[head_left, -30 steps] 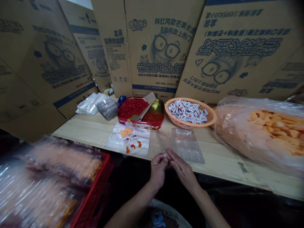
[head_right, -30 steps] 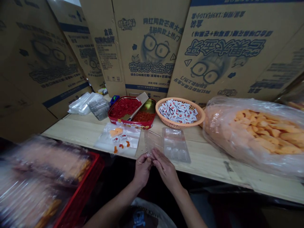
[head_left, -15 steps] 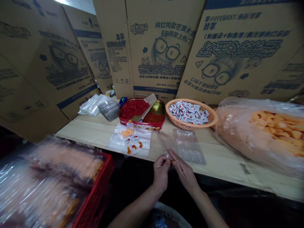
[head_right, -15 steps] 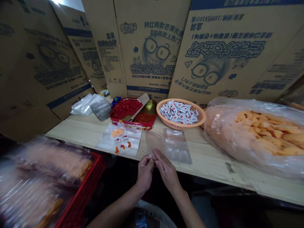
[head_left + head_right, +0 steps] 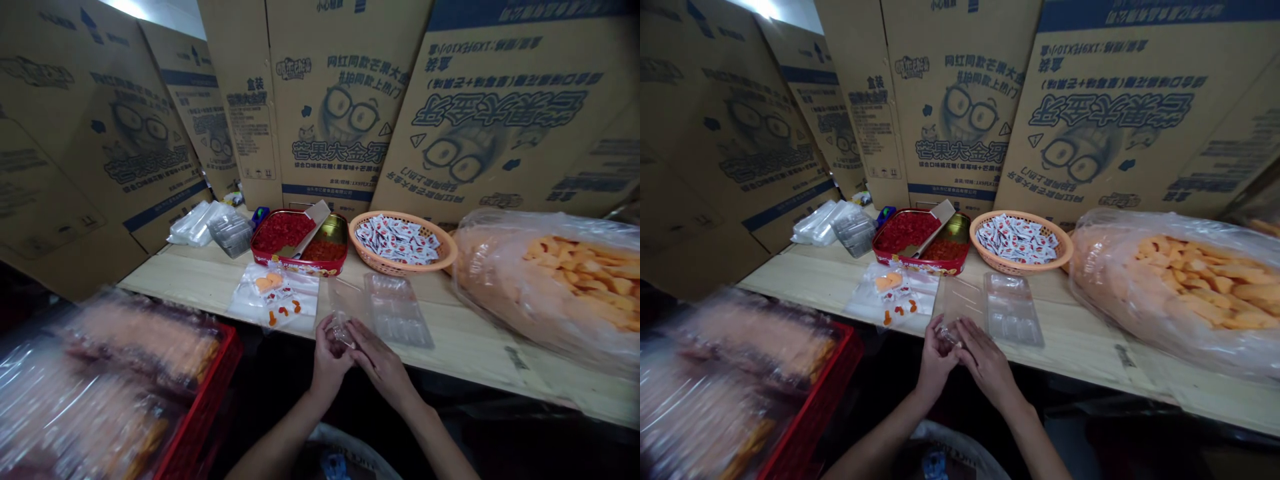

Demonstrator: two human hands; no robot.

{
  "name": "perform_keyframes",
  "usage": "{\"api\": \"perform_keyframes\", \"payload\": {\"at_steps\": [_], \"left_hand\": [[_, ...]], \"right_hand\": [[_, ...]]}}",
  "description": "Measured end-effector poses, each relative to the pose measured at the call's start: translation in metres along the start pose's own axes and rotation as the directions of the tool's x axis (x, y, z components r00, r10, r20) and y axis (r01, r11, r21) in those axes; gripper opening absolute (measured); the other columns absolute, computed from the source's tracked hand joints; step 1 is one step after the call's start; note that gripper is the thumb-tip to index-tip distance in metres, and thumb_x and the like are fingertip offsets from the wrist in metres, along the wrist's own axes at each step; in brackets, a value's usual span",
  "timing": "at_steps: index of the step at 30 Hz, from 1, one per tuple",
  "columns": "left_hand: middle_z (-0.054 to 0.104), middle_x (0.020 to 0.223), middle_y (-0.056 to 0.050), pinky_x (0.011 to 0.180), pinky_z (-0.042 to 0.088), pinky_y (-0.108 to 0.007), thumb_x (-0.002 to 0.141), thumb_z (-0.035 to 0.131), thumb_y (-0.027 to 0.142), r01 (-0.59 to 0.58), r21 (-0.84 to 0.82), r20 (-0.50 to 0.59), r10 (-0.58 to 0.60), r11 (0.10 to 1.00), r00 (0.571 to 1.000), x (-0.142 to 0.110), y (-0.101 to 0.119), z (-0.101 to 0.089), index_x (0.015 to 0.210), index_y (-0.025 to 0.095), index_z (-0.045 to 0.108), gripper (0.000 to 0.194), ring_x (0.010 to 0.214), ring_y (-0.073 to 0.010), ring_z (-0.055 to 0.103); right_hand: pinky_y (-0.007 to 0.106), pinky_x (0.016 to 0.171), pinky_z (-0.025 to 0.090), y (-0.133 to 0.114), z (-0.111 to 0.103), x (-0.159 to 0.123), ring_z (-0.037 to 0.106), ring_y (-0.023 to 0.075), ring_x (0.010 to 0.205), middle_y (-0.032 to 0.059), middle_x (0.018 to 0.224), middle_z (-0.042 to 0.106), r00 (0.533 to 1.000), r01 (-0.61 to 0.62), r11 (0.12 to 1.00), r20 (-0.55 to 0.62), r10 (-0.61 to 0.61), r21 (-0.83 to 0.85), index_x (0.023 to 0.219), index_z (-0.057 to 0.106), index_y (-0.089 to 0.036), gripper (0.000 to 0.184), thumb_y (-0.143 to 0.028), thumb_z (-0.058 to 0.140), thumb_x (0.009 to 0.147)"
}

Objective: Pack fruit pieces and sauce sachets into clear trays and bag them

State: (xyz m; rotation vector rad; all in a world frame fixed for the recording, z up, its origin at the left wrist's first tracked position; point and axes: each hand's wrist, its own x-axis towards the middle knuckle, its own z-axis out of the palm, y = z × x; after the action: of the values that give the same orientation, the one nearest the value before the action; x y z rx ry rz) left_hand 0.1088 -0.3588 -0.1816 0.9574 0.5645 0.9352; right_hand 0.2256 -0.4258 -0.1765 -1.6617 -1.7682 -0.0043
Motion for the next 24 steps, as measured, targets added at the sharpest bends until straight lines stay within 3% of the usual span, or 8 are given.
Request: {"api": "perform_keyframes", "payload": {"at_steps": [3, 5, 11, 15, 18, 20, 22, 24], "left_hand": [[0.058, 0.079, 0.001, 0.051, 0.044, -0.021, 0.060, 0.073, 0.031, 0.111, 0.018, -0.039, -0.110, 0.994, 0.993, -0.003, 0.001, -0.005, 0.124, 0.022, 0.030, 0.078, 0.054, -0.0091, 0.054], [0.054, 0.068, 0.005, 0.046, 0.043, -0.021, 0.065, 0.069, 0.034, 0.146, 0.033, -0.073, -0.144, 0.989, 0.987, -0.006, -0.001, -0.008, 0.127, 0.021, 0.028, 0.075, 0.044, -0.0070, 0.049], [0.060, 0.072, 0.000, 0.054, 0.048, -0.024, 0.067, 0.067, 0.041, 0.207, 0.044, -0.142, -0.199, 0.977, 0.970, -0.013, -0.009, -0.008, 0.124, 0.017, 0.029, 0.072, 0.059, -0.0135, 0.060], [0.062, 0.074, -0.003, 0.057, 0.050, -0.028, 0.067, 0.065, 0.049, 0.278, -0.029, -0.129, -0.280, 0.960, 0.951, -0.016, -0.010, -0.004, 0.128, 0.016, 0.022, 0.081, 0.057, -0.0160, 0.062], [0.059, 0.084, -0.005, 0.064, 0.050, -0.030, 0.065, 0.066, 0.050, 0.311, -0.070, -0.093, -0.317, 0.948, 0.944, -0.018, -0.012, -0.001, 0.132, 0.019, 0.015, 0.090, 0.065, -0.0170, 0.064], [0.056, 0.095, -0.007, 0.063, 0.050, -0.029, 0.064, 0.068, 0.049, 0.338, -0.037, -0.061, -0.340, 0.940, 0.939, -0.019, -0.014, -0.004, 0.136, 0.022, 0.004, 0.100, 0.066, -0.0153, 0.063], [0.054, 0.101, -0.009, 0.056, 0.048, -0.026, 0.064, 0.068, 0.046, 0.368, 0.073, -0.036, -0.366, 0.927, 0.930, -0.021, -0.015, -0.013, 0.138, 0.023, -0.009, 0.109, 0.062, -0.0126, 0.061], [0.053, 0.104, -0.011, 0.051, 0.044, -0.024, 0.064, 0.068, 0.042, 0.365, 0.197, -0.014, -0.370, 0.910, 0.929, -0.023, -0.013, -0.028, 0.139, 0.022, -0.012, 0.111, 0.057, -0.0097, 0.057]], "right_hand": [[0.038, 0.100, 0.041, 0.001, -0.001, -0.002, 0.036, 0.0205, 0.126, 0.0052, 0.138, 0.037, 0.995, 0.077, 0.995, 0.072, -0.072, -0.071, 0.139, 0.025, -0.026, 0.055, -0.025, 0.045, 0.088], [0.040, 0.101, 0.040, 0.001, -0.001, -0.004, 0.032, 0.0212, 0.128, 0.0060, 0.141, 0.033, 0.990, 0.109, 0.986, 0.107, -0.095, -0.124, 0.141, 0.021, -0.025, 0.060, -0.020, 0.045, 0.085], [0.044, 0.098, 0.043, 0.004, 0.012, -0.006, 0.035, 0.0222, 0.126, 0.0078, 0.138, 0.038, 0.990, 0.130, 0.958, 0.088, -0.111, -0.256, 0.142, 0.017, -0.023, 0.070, -0.004, 0.036, 0.077], [0.041, 0.095, 0.047, 0.011, 0.010, -0.006, 0.048, 0.0210, 0.117, 0.0062, 0.130, 0.049, 0.984, 0.062, 0.968, -0.148, -0.101, -0.245, 0.140, 0.024, -0.025, 0.064, -0.005, 0.036, 0.080], [0.039, 0.093, 0.048, 0.012, -0.004, -0.003, 0.055, 0.0215, 0.109, 0.0051, 0.125, 0.053, 0.923, -0.111, 0.969, -0.385, 0.018, -0.221, 0.137, 0.031, -0.026, 0.055, -0.012, 0.041, 0.085], [0.040, 0.093, 0.047, 0.009, -0.011, 0.004, 0.055, 0.0220, 0.109, 0.0049, 0.126, 0.053, 0.893, -0.158, 0.964, -0.447, 0.047, -0.214, 0.137, 0.032, -0.026, 0.053, -0.014, 0.041, 0.086], [0.041, 0.094, 0.047, 0.003, -0.012, 0.015, 0.052, 0.0220, 0.113, 0.0040, 0.128, 0.050, 0.910, -0.065, 0.972, -0.414, -0.036, -0.228, 0.137, 0.031, -0.028, 0.054, -0.012, 0.041, 0.086], [0.040, 0.096, 0.046, -0.006, -0.004, 0.031, 0.047, 0.0217, 0.117, 0.0030, 0.130, 0.047, 0.924, 0.140, 0.965, -0.320, -0.207, -0.220, 0.136, 0.032, -0.028, 0.054, -0.010, 0.040, 0.086]]}}
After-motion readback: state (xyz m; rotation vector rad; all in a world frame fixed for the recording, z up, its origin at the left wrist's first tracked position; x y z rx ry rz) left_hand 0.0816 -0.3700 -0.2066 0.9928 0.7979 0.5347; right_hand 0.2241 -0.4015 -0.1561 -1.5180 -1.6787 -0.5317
